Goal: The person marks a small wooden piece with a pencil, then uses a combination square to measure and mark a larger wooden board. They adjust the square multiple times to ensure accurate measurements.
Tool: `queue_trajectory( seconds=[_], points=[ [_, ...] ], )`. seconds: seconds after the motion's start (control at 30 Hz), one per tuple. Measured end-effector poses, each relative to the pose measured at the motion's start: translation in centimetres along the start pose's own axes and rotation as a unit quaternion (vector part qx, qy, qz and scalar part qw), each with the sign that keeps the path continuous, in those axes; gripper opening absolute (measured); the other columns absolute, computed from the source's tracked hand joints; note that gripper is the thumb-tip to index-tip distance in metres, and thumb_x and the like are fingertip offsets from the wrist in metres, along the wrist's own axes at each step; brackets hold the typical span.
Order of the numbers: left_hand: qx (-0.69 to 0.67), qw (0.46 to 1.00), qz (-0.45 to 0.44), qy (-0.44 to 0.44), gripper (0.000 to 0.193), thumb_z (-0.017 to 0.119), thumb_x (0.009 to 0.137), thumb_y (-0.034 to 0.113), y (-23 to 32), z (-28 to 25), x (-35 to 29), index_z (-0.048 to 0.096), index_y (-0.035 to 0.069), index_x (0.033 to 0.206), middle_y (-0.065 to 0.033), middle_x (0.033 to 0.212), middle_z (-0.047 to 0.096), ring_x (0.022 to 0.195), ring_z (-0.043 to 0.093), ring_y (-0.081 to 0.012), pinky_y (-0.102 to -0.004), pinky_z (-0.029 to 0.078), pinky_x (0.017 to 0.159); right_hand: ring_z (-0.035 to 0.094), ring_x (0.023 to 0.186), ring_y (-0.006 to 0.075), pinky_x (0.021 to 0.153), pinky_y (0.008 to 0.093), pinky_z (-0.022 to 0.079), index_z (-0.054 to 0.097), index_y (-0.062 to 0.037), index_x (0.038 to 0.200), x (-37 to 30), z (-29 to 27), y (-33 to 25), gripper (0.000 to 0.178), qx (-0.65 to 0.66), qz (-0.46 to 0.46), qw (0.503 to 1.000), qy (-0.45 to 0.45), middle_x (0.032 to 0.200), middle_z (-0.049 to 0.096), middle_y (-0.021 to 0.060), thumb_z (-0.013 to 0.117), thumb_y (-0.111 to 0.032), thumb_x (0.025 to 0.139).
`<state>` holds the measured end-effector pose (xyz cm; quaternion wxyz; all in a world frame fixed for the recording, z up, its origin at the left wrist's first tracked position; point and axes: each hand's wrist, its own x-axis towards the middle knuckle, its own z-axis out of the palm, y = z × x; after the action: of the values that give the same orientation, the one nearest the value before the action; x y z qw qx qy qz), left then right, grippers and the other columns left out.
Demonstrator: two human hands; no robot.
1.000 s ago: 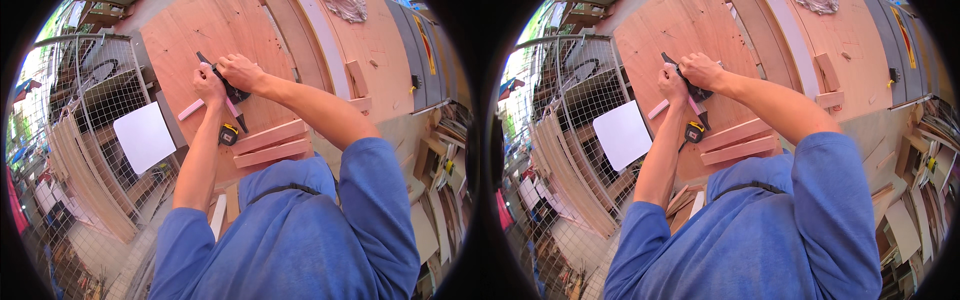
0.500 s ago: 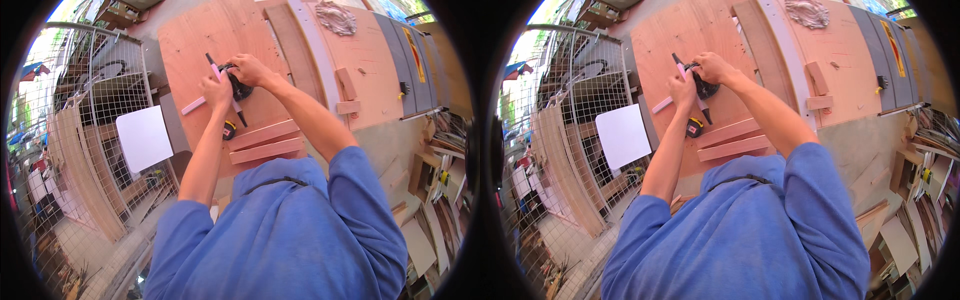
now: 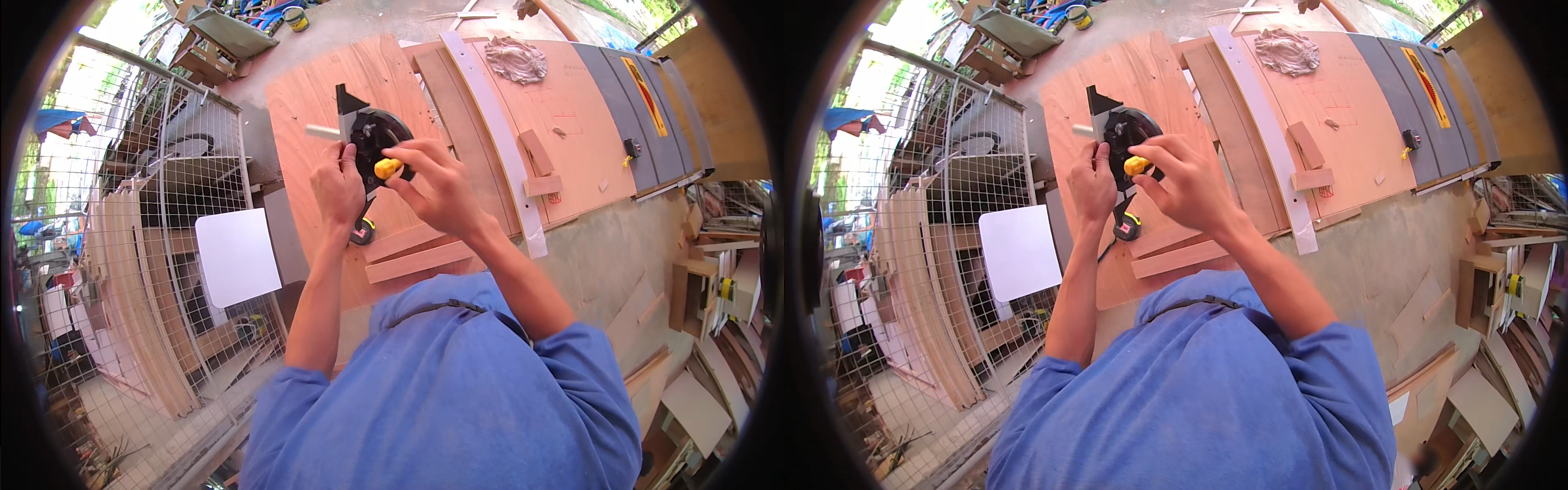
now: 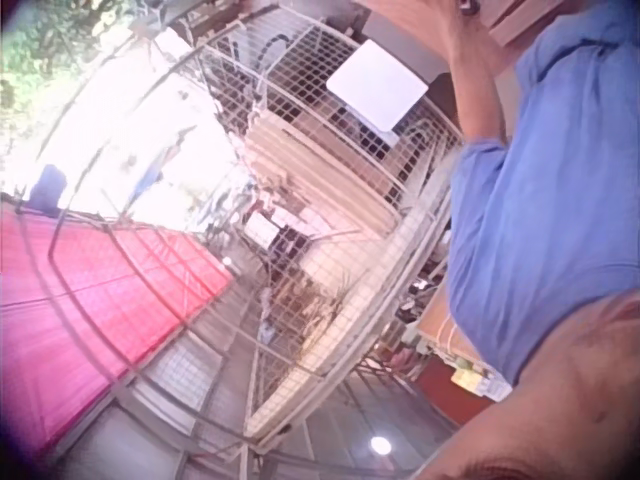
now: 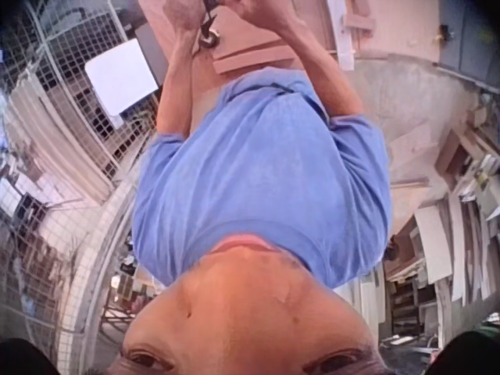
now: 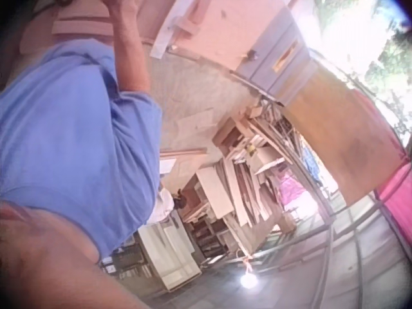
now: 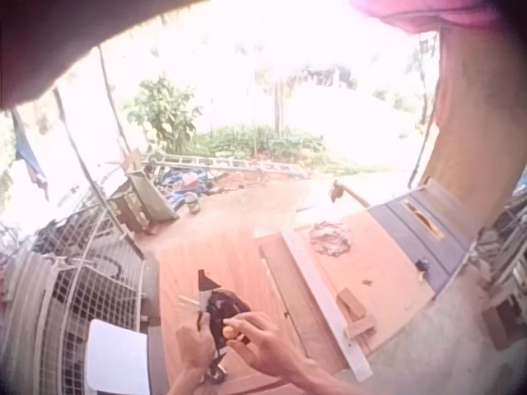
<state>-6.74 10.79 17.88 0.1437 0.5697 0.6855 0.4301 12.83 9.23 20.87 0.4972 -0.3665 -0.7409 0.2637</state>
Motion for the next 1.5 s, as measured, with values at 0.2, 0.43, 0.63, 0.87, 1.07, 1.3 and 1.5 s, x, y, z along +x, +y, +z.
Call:
queue_trajectory(
  seconds=[0.2,0.43,0.63,0.87,1.07,1.3,1.5],
  points=[
    [-0.407,0.902,-0.058,-0.132,0.032,0.058,0.113,0.029,2.5,-2.1,-0.7,0.071,0.002,0.125,-0.0032,0.096,0.075,0.081,0.069,-0.0147,-0.0305,0.055,0.07,0.062,0.103,0.0171,0.087,0.0322,0.051,0.068,-0.0027,0.123,-5.4,-6.2,-4.7,0.029,0.11,0.184,0.959,0.187,0.111,0.064,0.0078,0.074,-0.021,0.102],
    [-0.788,0.553,-0.002,-0.272,0.054,0.074,0.1,0.04,3.6,-0.5,-3.1,0.062,0.009,0.143,-0.0109,0.129,0.067,0.107,0.068,-0.0289,-0.0397,0.059,0.086,0.061,0.102,0.0131,0.087,0.0296,0.049,0.066,-0.0007,0.123,-8.6,-6.9,-9.4,0.03,0.189,0.212,0.949,0.14,0.109,0.063,0.0049,0.072,-0.024,0.105],
    [-0.888,0.254,-0.087,-0.373,0.054,0.075,0.1,0.035,7.5,-0.3,-5.0,0.06,0.007,0.144,-0.0145,0.122,0.071,0.114,0.066,-0.0316,-0.0461,0.048,0.107,0.064,0.098,0.0137,0.086,0.03,0.051,0.067,-0.0011,0.121,-10.4,-7.1,-10.8,0.028,0.197,0.251,0.937,0.143,0.107,0.067,0.0048,0.072,-0.023,0.105],
    [-0.773,0.515,-0.039,-0.368,0.078,0.08,0.091,0.053,2.8,0.1,-6.7,0.057,0.005,0.149,-0.0186,0.134,0.07,0.118,0.07,-0.0373,-0.0527,0.057,0.104,0.069,0.098,0.0178,0.087,0.0303,0.053,0.07,-0.0016,0.126,-11.0,-6.9,-12.9,0.034,0.168,0.203,0.958,0.115,0.115,0.071,0.0104,0.073,-0.029,0.105],
    [-0.543,0.744,-0.091,-0.379,0.027,0.059,0.114,0.028,9.8,-4.7,-5.7,0.07,0.004,0.122,-0.0012,0.102,0.074,0.086,0.067,-0.0067,-0.0232,0.055,0.072,0.059,0.126,0.0197,0.107,0.0392,0.048,0.05,-0.0028,0.156,-14.5,-5.2,-11.5,0.074,0.406,0.236,0.877,0.106,0.135,0.064,0.0122,0.048,-0.061,0.111],
    [-0.21,0.894,0.146,-0.368,0.027,0.065,0.109,0.022,15.2,-3.9,-7.9,0.074,-0.003,0.112,-0.0091,0.084,0.074,0.074,0.066,-0.0136,-0.0308,0.051,0.067,0.065,0.132,0.0263,0.103,0.0487,0.059,0.033,-0.0091,0.162,-16.8,-5.9,-14.7,0.069,0.538,0.307,0.768,0.161,0.15,0.059,0.0126,0.047,-0.055,0.113],
    [-0.117,0.89,0.243,-0.367,0.023,0.07,0.105,0.021,17.0,-2.4,-10.0,0.076,0.0,0.111,-0.0172,0.08,0.073,0.068,0.068,-0.0231,-0.037,0.052,0.067,0.075,0.115,0.0277,0.091,0.0422,0.066,0.055,-0.0067,0.145,-17.2,-4.7,-15.8,0.055,0.533,0.379,0.727,0.209,0.132,0.07,0.012,0.077,-0.034,0.102]
  ],
)
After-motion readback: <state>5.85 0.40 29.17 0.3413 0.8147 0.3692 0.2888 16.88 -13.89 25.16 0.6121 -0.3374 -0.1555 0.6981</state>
